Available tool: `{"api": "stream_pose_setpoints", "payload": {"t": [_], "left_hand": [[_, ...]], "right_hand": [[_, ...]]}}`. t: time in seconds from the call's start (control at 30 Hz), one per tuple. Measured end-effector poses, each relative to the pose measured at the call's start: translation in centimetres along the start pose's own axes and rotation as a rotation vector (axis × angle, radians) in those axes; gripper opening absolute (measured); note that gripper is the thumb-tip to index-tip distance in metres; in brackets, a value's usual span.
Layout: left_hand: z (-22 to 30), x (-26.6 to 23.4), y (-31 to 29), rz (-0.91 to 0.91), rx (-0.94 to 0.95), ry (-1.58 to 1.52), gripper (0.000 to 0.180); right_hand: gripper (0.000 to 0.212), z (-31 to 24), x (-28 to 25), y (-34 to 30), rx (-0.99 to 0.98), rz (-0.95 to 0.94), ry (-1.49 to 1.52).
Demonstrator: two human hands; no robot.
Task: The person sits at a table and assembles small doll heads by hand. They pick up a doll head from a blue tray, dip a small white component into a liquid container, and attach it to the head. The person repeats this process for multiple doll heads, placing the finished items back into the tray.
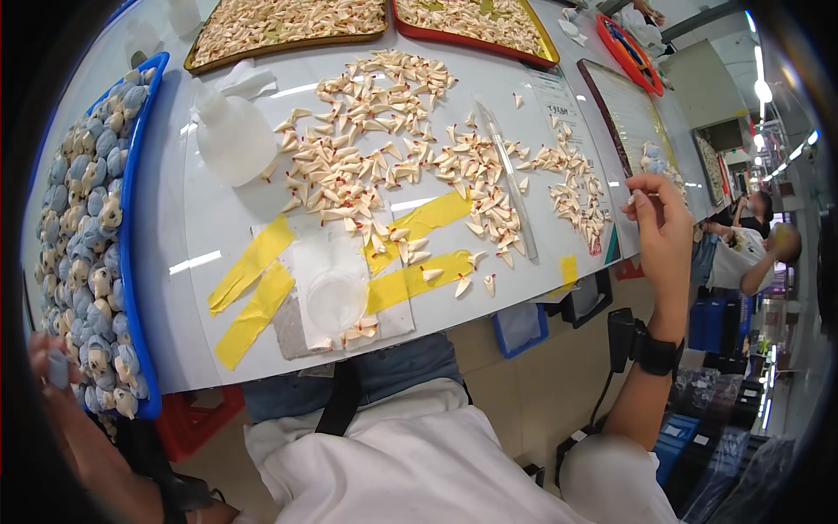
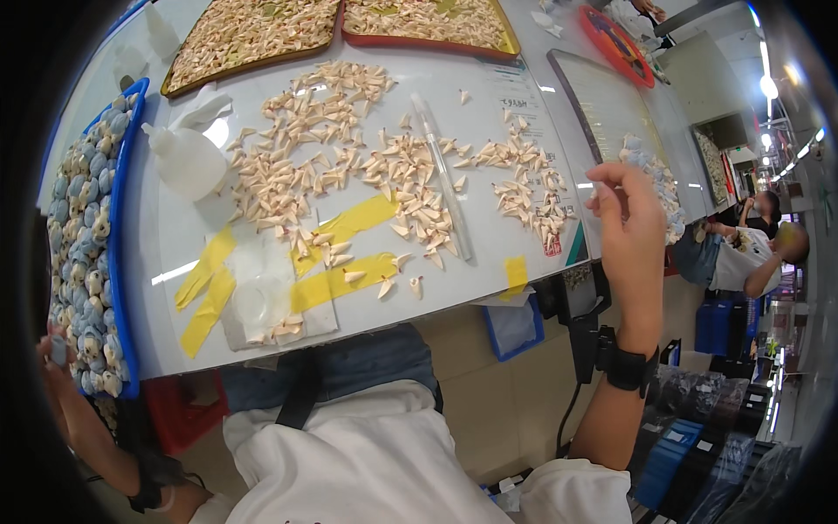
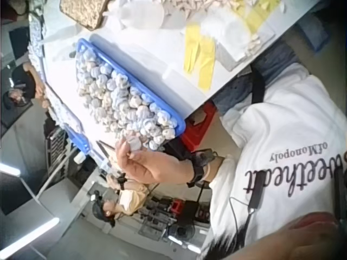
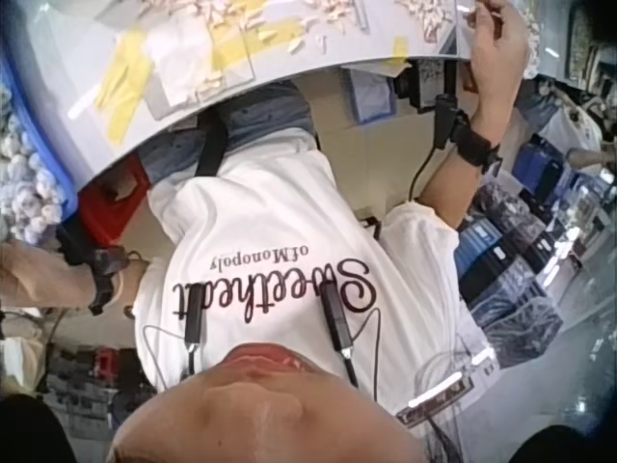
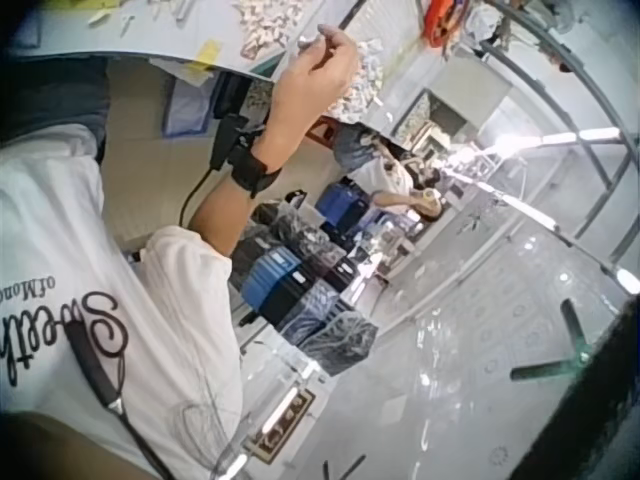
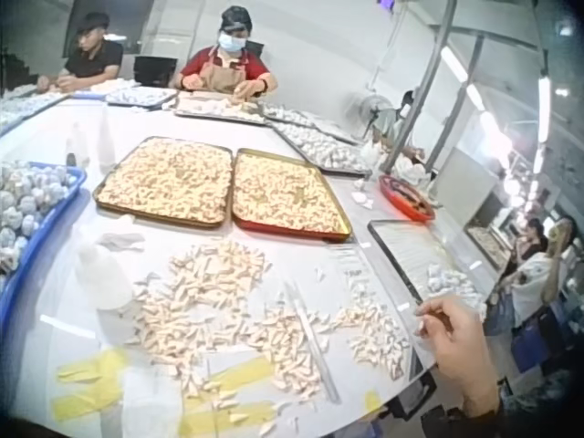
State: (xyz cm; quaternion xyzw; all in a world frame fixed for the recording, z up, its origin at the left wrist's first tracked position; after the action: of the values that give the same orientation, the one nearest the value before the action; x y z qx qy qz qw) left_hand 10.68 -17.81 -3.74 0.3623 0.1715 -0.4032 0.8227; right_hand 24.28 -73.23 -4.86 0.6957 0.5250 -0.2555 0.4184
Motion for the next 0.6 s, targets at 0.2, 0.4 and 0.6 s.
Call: {"api": "stream_pose_setpoints", "payload": {"t": [0.2, 0.4, 0.6], "left_hand": [[4.8, 5.8, -3.6, -0.211, 0.091, -0.354, 0.04], [7.9, 10.2, -4.9, -0.333, -0.28, -0.722, 0.04], [8.6, 13.5, -6.1, -0.443, -0.375, -1.096, 0.036]], "right_hand": [[0.015, 0.2, 1.2, 0.0, 0.125, -0.052, 0.299], [0.018, -2.8, 1.5, -0.4, 0.139, -0.088, 0.573], [0.018, -5.3, 2.5, -2.5, 0.2, -0.155, 0.941]]}}
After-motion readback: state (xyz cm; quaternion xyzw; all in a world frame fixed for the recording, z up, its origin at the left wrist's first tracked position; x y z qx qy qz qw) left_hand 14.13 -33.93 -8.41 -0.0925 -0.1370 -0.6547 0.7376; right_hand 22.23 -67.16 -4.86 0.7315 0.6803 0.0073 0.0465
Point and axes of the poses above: each hand's wrist, its own y-axis towards the middle knuckle, its own x-axis out of the palm, z = x × y, the point moved 7 cm from there along y, towards the middle knuckle, and after that the axes turned 3 degrees about z, right-handed, at the moved point
